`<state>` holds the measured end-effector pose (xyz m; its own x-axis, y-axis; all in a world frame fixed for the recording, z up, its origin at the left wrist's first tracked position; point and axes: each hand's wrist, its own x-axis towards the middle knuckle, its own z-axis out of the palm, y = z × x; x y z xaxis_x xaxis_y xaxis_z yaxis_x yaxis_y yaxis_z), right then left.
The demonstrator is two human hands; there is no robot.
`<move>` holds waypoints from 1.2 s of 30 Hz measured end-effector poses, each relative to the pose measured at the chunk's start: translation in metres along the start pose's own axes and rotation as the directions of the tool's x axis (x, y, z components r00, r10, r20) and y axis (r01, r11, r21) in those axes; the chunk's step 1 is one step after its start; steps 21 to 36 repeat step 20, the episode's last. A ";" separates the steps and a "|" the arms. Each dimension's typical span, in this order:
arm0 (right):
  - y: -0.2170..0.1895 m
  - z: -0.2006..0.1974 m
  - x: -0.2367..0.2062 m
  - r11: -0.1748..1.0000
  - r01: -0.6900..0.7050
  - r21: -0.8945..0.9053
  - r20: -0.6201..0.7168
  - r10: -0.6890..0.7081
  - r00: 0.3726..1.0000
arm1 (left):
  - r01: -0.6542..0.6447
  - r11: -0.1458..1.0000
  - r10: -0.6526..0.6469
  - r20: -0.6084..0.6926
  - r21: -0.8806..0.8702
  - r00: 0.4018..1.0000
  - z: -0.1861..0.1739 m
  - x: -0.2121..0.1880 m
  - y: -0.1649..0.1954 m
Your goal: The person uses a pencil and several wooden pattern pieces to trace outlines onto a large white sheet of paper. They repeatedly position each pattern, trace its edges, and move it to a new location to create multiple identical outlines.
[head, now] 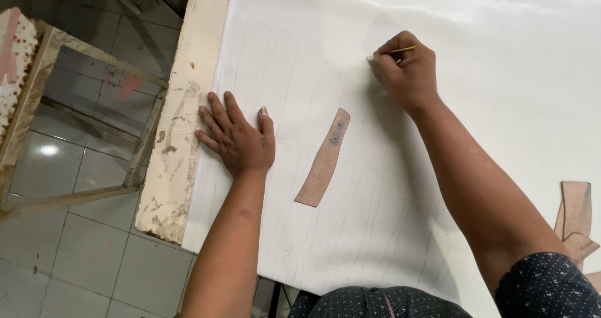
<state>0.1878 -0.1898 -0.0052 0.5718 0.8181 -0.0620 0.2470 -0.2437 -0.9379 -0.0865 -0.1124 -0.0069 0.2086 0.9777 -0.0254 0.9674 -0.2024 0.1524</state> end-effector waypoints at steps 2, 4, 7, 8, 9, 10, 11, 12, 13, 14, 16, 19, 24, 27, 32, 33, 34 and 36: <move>0.005 0.004 -0.009 0.994 0.093 -0.050 0.049 -0.091 0.995 | 0.004 1.000 -0.004 0.006 -0.015 1.000 0.000 0.001 0.000; 0.009 0.013 -0.025 0.993 0.121 -0.012 0.155 -0.118 0.981 | 0.010 1.000 -0.010 0.006 -0.024 1.000 0.003 0.000 -0.003; 0.012 0.037 -0.066 0.995 0.031 0.098 0.360 -0.065 0.931 | 0.005 1.000 -0.005 -0.010 -0.026 1.000 0.006 0.000 -0.006; 0.011 0.044 -0.077 0.996 -0.005 0.089 0.417 -0.032 0.908 | 0.002 1.000 -0.003 -0.015 -0.024 1.000 0.006 0.000 -0.006; 0.009 0.050 -0.085 0.999 0.009 0.041 0.429 -0.026 0.903 | -0.003 1.000 0.002 -0.020 -0.023 1.000 0.007 0.001 -0.006; 0.007 0.055 -0.092 1.000 0.024 -0.007 0.439 -0.019 0.898 | -0.003 1.000 0.002 -0.019 -0.017 1.000 0.007 0.001 -0.006; 0.006 0.058 -0.096 0.998 0.039 -0.057 0.449 -0.010 0.893 | -0.003 1.000 0.003 -0.016 -0.012 1.000 0.008 0.001 -0.006; 0.006 0.060 -0.097 0.997 0.045 -0.061 0.441 -0.014 0.897 | -0.003 1.000 0.003 -0.014 -0.008 1.000 0.009 0.001 -0.007; 0.005 0.062 -0.098 0.997 0.051 -0.066 0.431 -0.018 0.902 | -0.003 1.000 0.003 -0.010 -0.005 1.000 0.009 0.001 -0.007; 0.005 0.062 -0.099 0.996 0.058 -0.072 0.421 -0.022 0.907 | -0.003 1.000 0.003 -0.008 -0.003 1.000 0.009 0.002 -0.007; 0.005 0.063 -0.100 0.990 0.134 -0.039 0.411 -0.107 0.905 | -0.001 1.000 0.001 -0.002 -0.006 1.000 0.010 0.001 -0.008; 0.006 0.063 -0.098 0.991 0.075 -0.112 0.412 -0.022 0.911 | 0.003 1.000 -0.003 0.004 -0.013 1.000 0.009 0.002 -0.009; 0.006 0.063 -0.098 0.987 0.024 -0.156 0.411 0.043 0.910 | 0.004 1.000 -0.004 0.008 -0.012 1.000 0.009 0.002 -0.009; 0.006 0.063 -0.098 0.987 0.024 -0.156 0.411 0.043 0.910 | 0.004 1.000 -0.004 0.008 -0.012 1.000 0.009 0.002 -0.009; 0.006 0.063 -0.098 0.987 0.024 -0.156 0.411 0.043 0.910 | 0.004 1.000 -0.004 0.008 -0.012 1.000 0.009 0.002 -0.009; 0.006 0.063 -0.098 0.987 0.024 -0.156 0.411 0.043 0.910 | 0.004 1.000 -0.004 0.008 -0.012 1.000 0.009 0.002 -0.009; 0.006 0.063 -0.098 0.987 0.024 -0.156 0.411 0.043 0.910 | 0.004 1.000 -0.004 0.008 -0.012 1.000 0.009 0.002 -0.009; 0.006 0.063 -0.098 0.987 0.024 -0.156 0.411 0.043 0.910 | 0.004 1.000 -0.004 0.008 -0.012 1.000 0.009 0.002 -0.009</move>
